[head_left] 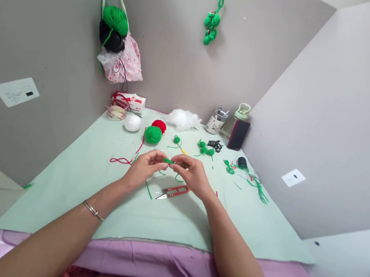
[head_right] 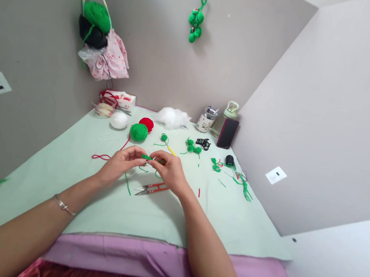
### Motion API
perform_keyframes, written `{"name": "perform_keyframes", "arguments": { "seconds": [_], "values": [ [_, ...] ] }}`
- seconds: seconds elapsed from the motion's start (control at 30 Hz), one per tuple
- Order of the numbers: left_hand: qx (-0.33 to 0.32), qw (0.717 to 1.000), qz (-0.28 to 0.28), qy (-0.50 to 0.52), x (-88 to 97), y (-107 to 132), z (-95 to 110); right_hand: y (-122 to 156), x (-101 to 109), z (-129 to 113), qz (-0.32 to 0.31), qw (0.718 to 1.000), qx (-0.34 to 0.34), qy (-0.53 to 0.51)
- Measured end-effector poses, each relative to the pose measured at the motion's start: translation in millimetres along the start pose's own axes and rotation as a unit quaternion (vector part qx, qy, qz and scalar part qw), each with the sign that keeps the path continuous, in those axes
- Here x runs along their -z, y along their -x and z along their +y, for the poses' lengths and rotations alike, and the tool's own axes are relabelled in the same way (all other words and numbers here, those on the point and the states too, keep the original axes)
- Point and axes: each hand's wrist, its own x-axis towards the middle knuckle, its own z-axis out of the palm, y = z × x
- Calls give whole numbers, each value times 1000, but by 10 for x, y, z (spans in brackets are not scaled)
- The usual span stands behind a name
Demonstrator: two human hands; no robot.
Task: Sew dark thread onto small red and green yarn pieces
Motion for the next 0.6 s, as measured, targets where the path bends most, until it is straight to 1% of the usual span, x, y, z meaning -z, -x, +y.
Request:
{"name": "perform_keyframes", "arguments": {
  "seconds": [0.2,0.33,0.4,0.5,0.53,0.6],
  "values": [
    [-4,1000,20,-20,3,10,42,-3,-14,4,-15,997,-37,-65],
    [-10,998,27,-58,19,6,25,-5,-36,-5,-31,994,-53,-96],
    [-9,996,51,-72,21,4,13,-10,-52,-6,-16,993,-54,-108],
    [-10,994,89,-59,8,5,7,-21,-82,5,30,992,-44,-114],
    [-12,995,92,-49,-1,7,8,-25,-95,12,40,992,-40,-115],
    [-18,996,79,-25,-22,14,12,-30,-122,26,41,991,-35,-123]
  ]
}}
